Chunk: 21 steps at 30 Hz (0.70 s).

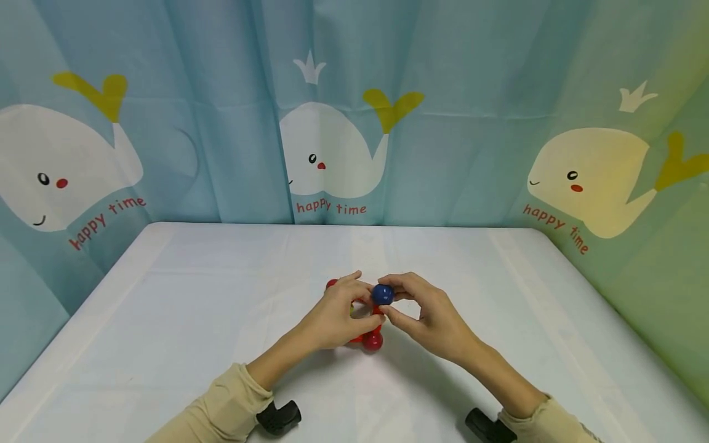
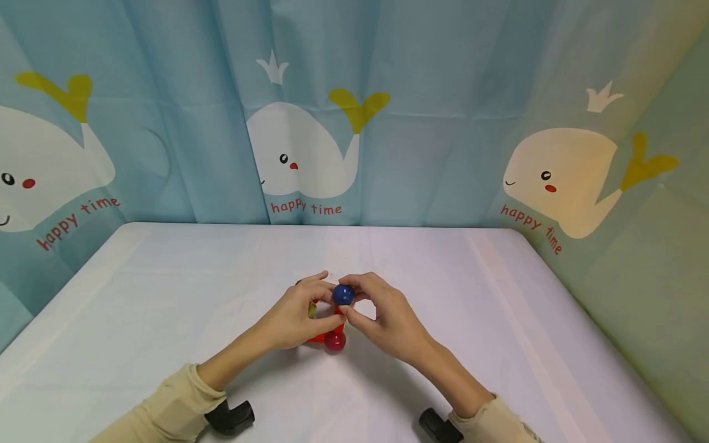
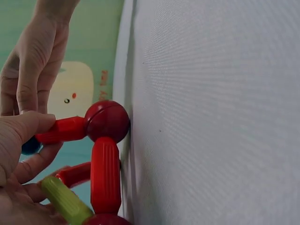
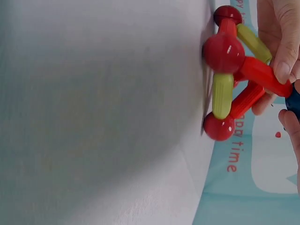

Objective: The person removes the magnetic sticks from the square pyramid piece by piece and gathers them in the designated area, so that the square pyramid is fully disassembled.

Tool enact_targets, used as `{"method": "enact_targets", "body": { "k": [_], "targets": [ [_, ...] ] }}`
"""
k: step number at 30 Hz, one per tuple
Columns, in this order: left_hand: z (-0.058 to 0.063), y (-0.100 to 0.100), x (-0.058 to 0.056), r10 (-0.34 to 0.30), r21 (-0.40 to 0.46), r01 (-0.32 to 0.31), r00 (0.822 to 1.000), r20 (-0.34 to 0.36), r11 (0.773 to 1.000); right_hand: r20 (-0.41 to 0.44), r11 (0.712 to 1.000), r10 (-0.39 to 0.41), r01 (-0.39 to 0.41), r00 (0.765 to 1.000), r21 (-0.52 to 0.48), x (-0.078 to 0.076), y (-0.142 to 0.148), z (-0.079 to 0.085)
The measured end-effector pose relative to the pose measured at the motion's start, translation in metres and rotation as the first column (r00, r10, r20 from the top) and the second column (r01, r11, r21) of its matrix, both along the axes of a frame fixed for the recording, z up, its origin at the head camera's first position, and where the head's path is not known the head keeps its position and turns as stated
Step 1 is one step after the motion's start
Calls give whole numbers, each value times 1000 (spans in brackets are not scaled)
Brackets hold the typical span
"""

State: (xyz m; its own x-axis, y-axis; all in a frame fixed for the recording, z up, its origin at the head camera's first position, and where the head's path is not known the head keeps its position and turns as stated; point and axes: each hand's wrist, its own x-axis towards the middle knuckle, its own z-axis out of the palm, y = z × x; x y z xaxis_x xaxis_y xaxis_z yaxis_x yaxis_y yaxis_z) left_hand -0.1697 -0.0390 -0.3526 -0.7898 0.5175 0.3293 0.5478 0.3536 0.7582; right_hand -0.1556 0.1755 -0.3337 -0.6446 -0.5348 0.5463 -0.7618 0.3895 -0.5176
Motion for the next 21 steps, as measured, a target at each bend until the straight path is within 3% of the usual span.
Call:
{"method": "enact_targets", "body": {
  "k": [5, 9, 13, 21],
  "targets": [
    [2, 1, 2, 25, -29, -24, 999, 26, 999, -99, 997, -51, 56, 994, 47, -4, 6, 2],
    [5, 2, 4, 67, -53, -63, 995, 76, 997, -156, 986, -166, 167, 974, -3, -13, 16, 7],
    [6, 2, 5, 83, -58, -77, 992, 97, 995, -135, 974, -227, 224, 965, -35, -20, 27, 9],
    [5, 1, 6, 103, -73, -96, 990, 93, 993, -82, 959, -270, 275, 959, 60, -29, 39, -1]
  ]
}}
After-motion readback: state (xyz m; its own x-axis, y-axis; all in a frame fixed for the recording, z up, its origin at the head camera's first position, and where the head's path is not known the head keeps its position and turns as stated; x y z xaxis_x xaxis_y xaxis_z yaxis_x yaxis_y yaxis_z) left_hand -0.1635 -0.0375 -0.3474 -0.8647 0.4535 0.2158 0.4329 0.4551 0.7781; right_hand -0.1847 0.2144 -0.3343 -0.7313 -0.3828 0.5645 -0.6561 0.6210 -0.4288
